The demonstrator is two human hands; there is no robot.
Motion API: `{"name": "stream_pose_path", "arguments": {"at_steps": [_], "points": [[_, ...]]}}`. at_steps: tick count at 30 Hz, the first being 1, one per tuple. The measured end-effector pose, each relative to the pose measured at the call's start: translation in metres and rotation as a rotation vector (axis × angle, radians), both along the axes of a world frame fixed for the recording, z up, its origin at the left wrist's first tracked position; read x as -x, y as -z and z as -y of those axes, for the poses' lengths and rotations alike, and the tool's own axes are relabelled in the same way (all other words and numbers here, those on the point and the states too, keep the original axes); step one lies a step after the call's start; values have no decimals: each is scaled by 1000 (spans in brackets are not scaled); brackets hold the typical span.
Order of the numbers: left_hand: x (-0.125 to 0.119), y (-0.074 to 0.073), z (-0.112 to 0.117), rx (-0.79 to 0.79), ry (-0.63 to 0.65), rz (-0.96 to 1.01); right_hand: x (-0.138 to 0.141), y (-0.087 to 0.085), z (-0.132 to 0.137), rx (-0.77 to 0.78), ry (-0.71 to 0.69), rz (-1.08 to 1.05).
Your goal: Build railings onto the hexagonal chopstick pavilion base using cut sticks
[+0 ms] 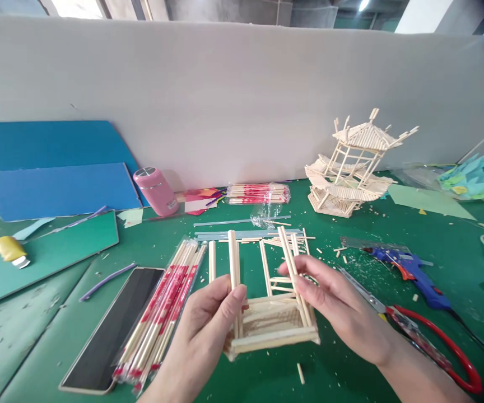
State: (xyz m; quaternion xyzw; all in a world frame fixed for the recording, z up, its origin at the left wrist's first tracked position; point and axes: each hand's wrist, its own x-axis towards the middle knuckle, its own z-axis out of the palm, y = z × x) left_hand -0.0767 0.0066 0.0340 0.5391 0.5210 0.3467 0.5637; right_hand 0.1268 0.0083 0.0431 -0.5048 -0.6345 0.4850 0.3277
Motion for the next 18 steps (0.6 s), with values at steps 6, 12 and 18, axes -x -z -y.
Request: {"name": "stream_pose_path", "arguments": {"at_steps": [6,12,18], "points": [[-2,0,0,24,-75,-15,-2,8,5,-640,139,265],[-1,-1,-1,-39,-11,-57,3,-7,3,-799,22,581],[-3,-3,-5,-77,15,-74,5,-9,5,-755,-16,568]]}}
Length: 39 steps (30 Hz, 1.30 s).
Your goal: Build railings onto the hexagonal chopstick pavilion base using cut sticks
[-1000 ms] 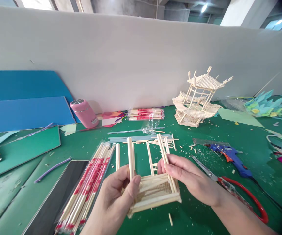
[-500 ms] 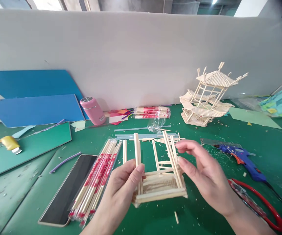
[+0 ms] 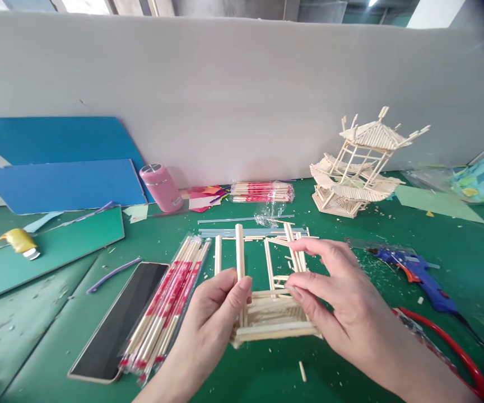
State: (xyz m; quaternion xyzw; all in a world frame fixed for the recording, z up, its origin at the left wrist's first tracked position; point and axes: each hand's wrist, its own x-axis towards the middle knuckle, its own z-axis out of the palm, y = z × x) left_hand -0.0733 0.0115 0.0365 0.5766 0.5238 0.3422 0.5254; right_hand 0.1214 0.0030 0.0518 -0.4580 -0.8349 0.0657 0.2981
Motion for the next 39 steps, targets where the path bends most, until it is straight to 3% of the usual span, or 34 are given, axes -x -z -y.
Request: {"name": "stream_pose_path", "arguments": {"at_steps": [9,15,22,29,36,39], "points": [[-1,-3,3,-17,-24,-37,1,3,-1,6,13,-27],[-2,-1,2,-40,-21,-38,2,8,-1,33,101,-122],[-2,-1,1,-19,-17,-20,-4,12,1,227,171,-220],[1,0,0,-13,-27,-24,-4,3,3,587,129,-274],[4,2,1,-80,-76,-71,2,16,1,597,43,-456],[6,4,6,-245,-157,-148,4,20,1,585,54,-504]]}}
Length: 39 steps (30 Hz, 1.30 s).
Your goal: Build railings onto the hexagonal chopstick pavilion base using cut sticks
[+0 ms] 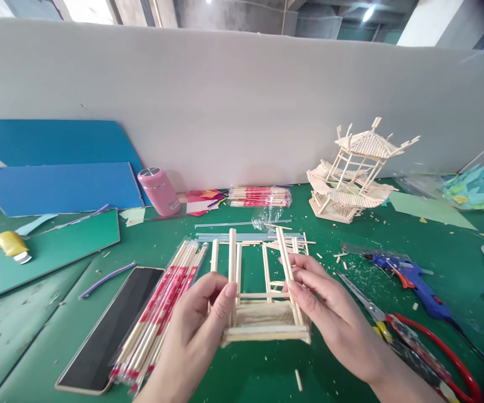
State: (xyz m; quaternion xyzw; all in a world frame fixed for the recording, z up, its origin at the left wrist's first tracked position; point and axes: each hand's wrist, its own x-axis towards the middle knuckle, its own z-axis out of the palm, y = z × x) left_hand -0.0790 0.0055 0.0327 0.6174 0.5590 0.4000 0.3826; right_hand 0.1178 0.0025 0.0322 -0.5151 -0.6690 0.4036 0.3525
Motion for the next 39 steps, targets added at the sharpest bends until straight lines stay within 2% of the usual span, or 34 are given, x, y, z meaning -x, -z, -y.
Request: {"name": "stream_pose_path", "arguments": {"at_steps": [3,4,6,7,9,13,20,29,39], "points": [[3,-5,3,-368,-66,-219,2,0,0,-13,14,14],[4,-9,3,-469,-28,-304,3,-1,0,-16,12,25],[4,-18,2,-555,170,-445,4,-1,1,-19,13,45],[3,-22,2,-545,285,-490,5,-1,1,-23,18,49],[0,-29,0,-538,414,-551,5,-1,2,-31,20,53],[-8,-30,-3,-550,474,-688,5,-1,4,-44,11,42],[-12,-25,-3,-577,465,-750,9,-1,3,-42,9,32],[-13,-23,-5,-523,451,-677,9,-1,7,-38,0,44],[-11,-26,-5,-458,525,-639,10,-3,4,-51,2,66]]}}
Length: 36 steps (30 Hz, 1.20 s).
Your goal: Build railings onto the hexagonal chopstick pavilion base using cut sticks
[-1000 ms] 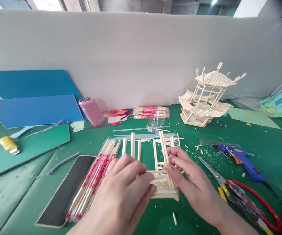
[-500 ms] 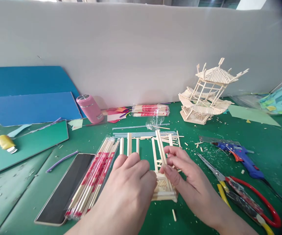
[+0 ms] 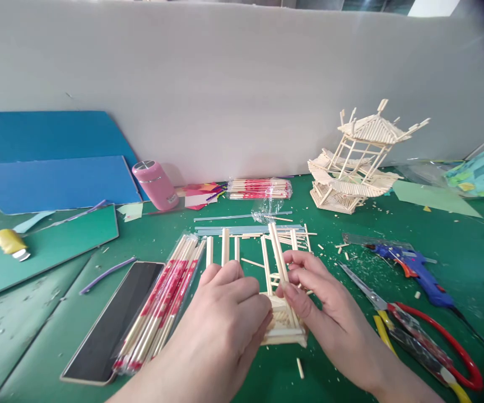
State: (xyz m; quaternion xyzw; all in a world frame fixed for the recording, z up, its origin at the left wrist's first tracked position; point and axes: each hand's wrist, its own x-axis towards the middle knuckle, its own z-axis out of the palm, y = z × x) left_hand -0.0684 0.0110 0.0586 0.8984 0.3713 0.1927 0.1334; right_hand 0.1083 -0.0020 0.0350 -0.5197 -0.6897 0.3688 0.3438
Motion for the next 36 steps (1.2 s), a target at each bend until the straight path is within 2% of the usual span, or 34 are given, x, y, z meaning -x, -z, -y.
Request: {"name": "stream_pose_path", "arguments": {"at_steps": [9,15,19,22,24,26,28,31,36], "points": [[1,-1,-1,-11,40,-15,1,1,1,4,-5,-14],[2,-2,2,37,1,-16,1,0,1,9,-16,-15],[10,-6,9,50,-27,68,1,1,0,4,-4,-27],[23,-5,14,8,-110,187,-1,4,1,12,4,-37],[32,0,16,13,-259,286,-2,7,3,25,-5,-52],[38,5,16,109,-431,383,-4,8,5,38,-18,-71],[39,11,16,290,-521,452,-5,9,7,32,-18,-65],[30,17,20,491,-508,539,-4,8,9,2,15,-31],[10,29,32,546,-559,632,-3,10,12,-78,23,34]]}}
